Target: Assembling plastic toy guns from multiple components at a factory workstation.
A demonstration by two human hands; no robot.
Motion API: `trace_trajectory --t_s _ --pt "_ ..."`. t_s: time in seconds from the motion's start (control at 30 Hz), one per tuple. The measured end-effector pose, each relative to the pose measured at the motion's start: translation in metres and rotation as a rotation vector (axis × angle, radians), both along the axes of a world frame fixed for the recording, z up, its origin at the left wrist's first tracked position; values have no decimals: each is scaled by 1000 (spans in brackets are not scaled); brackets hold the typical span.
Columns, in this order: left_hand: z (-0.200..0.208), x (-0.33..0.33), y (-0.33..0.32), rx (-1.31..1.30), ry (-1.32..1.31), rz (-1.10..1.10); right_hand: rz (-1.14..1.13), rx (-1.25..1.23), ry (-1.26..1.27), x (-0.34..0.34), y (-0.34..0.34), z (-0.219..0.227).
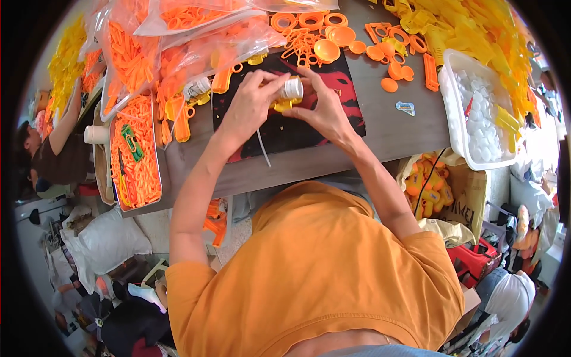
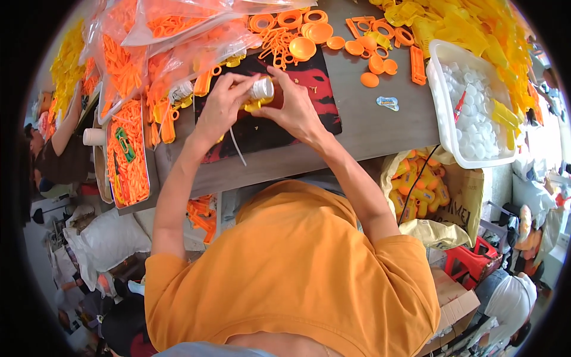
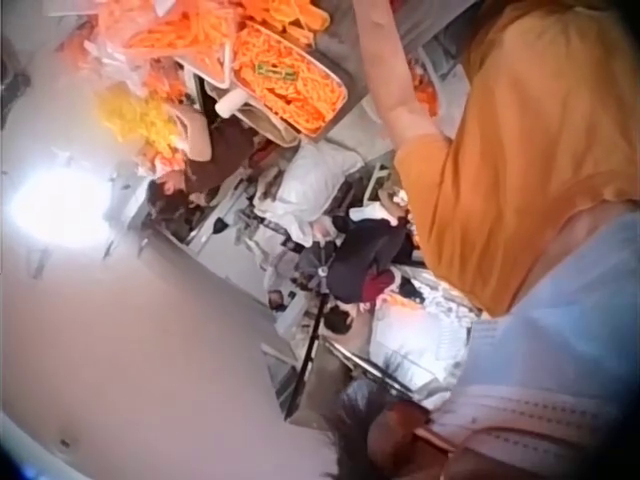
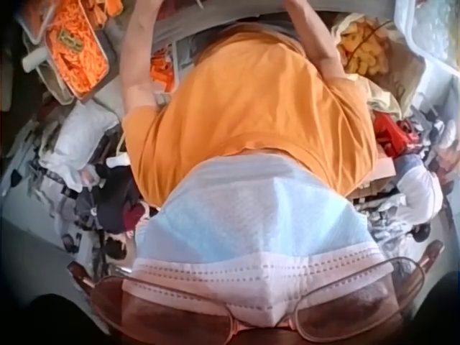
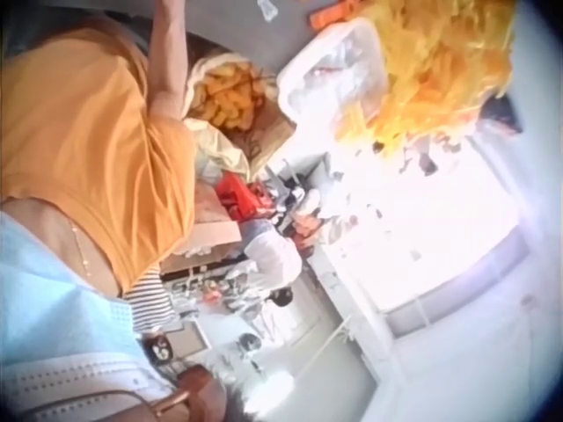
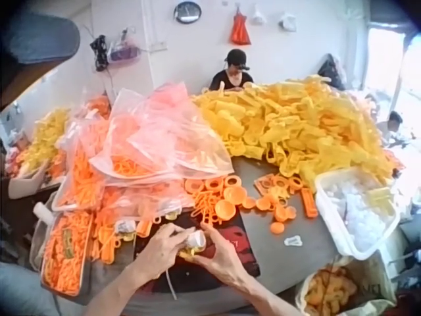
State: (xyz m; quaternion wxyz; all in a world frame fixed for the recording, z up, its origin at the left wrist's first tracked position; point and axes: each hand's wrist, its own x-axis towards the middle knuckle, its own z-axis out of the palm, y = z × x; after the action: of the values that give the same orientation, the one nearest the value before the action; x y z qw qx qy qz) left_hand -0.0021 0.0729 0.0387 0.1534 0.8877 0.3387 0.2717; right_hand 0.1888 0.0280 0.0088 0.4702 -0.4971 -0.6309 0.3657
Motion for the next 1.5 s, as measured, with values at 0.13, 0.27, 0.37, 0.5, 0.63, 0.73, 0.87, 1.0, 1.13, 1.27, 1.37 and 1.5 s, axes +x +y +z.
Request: trace_trajectory --t_s 0.13,0.27,0.37,0.5,0.63,0.73,0.87,1.0,1.13,1.27,1.37,1.5 --pt "-25 -8 -19 -3 -35 134 25 168 -317 21 0 -8" --pt "-33 6 -16 107 -194 240 -139 270 -613 55 38 -8" --pt "-37 13 -3 -139 -734 342 -178 274 -805 62 68 -19" --pt "-34 -11 -11 41 -574 490 -191 350 -845 72 79 -31" --pt "-33 -13 -26 163 -345 437 -132 357 -938 71 70 -23" --pt "-25 1 -30 238 -10 518 -113 350 -873 73 67 -22" --pt "-22 7 -30 196 164 553 -142 331 -807 81 72 -22" --pt "-23 -1 -27 115 165 548 -22 -84 -566 87 70 -13" --pt "-16 -7 -24 121 134 479 -112 292 -686 93 59 -20" --pt "-14 -6 -20 222 132 485 -62 327 -814 99 59 -22" --pt "-30 -8 -15 258 73 492 -47 358 -884 98 58 -17" --pt "-44 -10 -17 159 -7 424 -84 372 -923 94 54 -20"
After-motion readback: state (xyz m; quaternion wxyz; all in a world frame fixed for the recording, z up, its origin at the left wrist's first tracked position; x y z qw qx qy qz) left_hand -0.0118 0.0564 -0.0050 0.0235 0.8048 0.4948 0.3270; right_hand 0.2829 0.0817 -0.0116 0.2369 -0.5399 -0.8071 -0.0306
